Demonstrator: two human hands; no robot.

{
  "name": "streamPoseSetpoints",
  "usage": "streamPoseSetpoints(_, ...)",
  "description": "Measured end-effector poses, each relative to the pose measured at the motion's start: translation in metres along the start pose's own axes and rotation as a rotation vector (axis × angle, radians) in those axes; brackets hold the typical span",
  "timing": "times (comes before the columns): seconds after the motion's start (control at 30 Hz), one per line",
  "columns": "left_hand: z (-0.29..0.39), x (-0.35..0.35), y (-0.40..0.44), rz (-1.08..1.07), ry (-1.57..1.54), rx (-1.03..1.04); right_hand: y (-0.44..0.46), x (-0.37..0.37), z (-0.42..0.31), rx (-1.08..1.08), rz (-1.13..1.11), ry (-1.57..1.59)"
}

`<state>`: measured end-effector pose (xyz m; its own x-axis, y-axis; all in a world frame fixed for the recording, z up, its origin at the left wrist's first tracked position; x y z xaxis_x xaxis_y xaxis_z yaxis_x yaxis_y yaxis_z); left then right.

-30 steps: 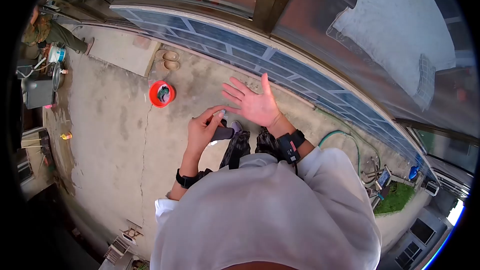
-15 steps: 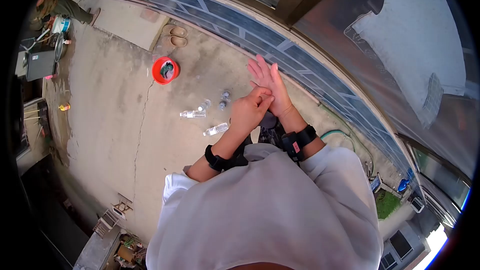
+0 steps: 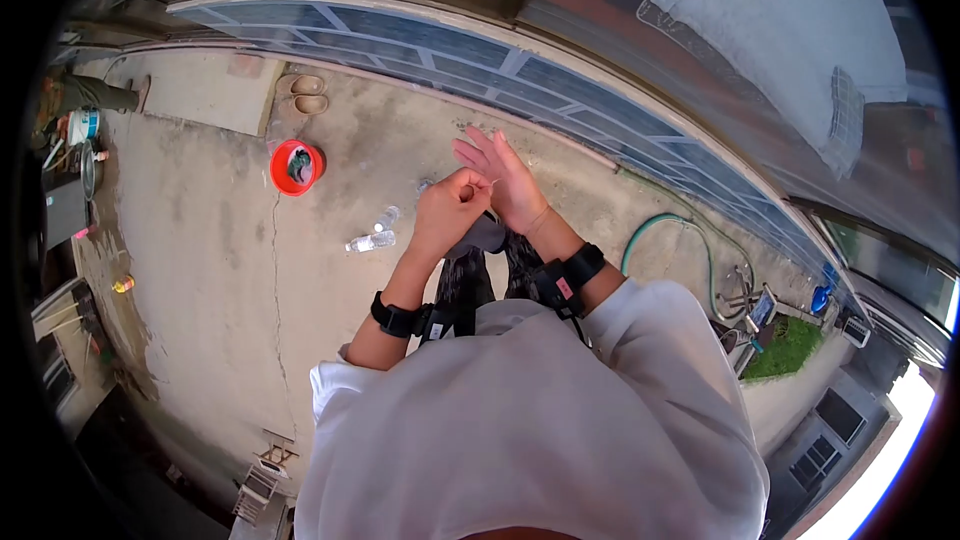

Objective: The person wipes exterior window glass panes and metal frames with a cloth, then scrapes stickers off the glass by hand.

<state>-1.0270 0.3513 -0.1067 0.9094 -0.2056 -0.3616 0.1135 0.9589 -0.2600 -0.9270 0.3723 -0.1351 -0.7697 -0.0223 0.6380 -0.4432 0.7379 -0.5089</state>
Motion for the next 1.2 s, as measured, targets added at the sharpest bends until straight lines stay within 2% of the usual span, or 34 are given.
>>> streamPoseSetpoints(0.07, -0.002, 0.007, -0.002, -0.052, -0.016, -0.001, -0.013, -0.009, 0.005, -0.005, -0.002, 0.109)
streamPoseSetpoints(0.17, -0.002, 0.019, -0.007, -0.090, -0.257, 0.003, -0.034, -0.027, 0.004, -0.040, 0.062, 0.158)
streamPoseSetpoints(0.23, 0.000, 0.025, -0.014, -0.117, -0.248, -0.036, -0.050, -0.047, 0.002, -0.059, 0.108, 0.176)
streamPoseSetpoints(0.3, 0.002, 0.032, -0.024, -0.129, -0.239, -0.080, -0.069, -0.079, -0.005, -0.163, 0.268, -0.497)
streamPoseSetpoints(0.4, 0.004, 0.049, -0.038, -0.102, -0.171, -0.095, -0.101, -0.082, -0.015, -0.210, 0.179, -0.495)
streamPoseSetpoints(0.43, 0.005, 0.057, -0.044, -0.085, -0.116, -0.063, -0.109, -0.086, -0.018, -0.142, 0.105, -0.502)
streamPoseSetpoints(0.57, 0.013, 0.095, -0.072, -0.024, 0.074, 0.017, -0.142, -0.100, -0.028, -0.178, 0.090, -0.592)
streamPoseSetpoints(0.73, 0.010, 0.153, -0.118, -0.003, 0.151, -0.012, -0.176, -0.145, -0.005, -0.038, -0.087, -0.740)
streamPoseSetpoints(0.87, 0.000, 0.184, -0.153, 0.030, 0.118, -0.028, -0.200, -0.174, 0.029, 0.000, -0.112, -0.677)
streamPoseSetpoints(0.93, -0.004, 0.193, -0.169, 0.059, 0.098, -0.048, -0.214, -0.178, 0.039, 0.008, -0.047, -0.678)
streamPoseSetpoints(1.13, -0.028, 0.192, -0.208, 0.090, 0.010, -0.155, -0.231, -0.188, 0.079, 0.035, -0.004, -0.648)
streamPoseSetpoints(1.17, -0.033, 0.188, -0.216, 0.098, 0.002, -0.184, -0.229, -0.192, 0.088, 0.036, -0.005, -0.656)
streamPoseSetpoints(1.2, -0.045, 0.183, -0.228, 0.103, -0.006, -0.185, -0.225, -0.202, 0.094, -0.020, 0.089, -0.799)
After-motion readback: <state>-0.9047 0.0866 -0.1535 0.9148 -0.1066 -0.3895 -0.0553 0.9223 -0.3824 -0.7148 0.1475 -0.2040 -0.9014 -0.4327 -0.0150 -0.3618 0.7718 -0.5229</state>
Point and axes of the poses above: each hand's wrist, its own y-axis towards the middle knuckle, its own x-axis out of the palm, z = x × y, the point moved 5 cm from there along y, towards the middle knuckle
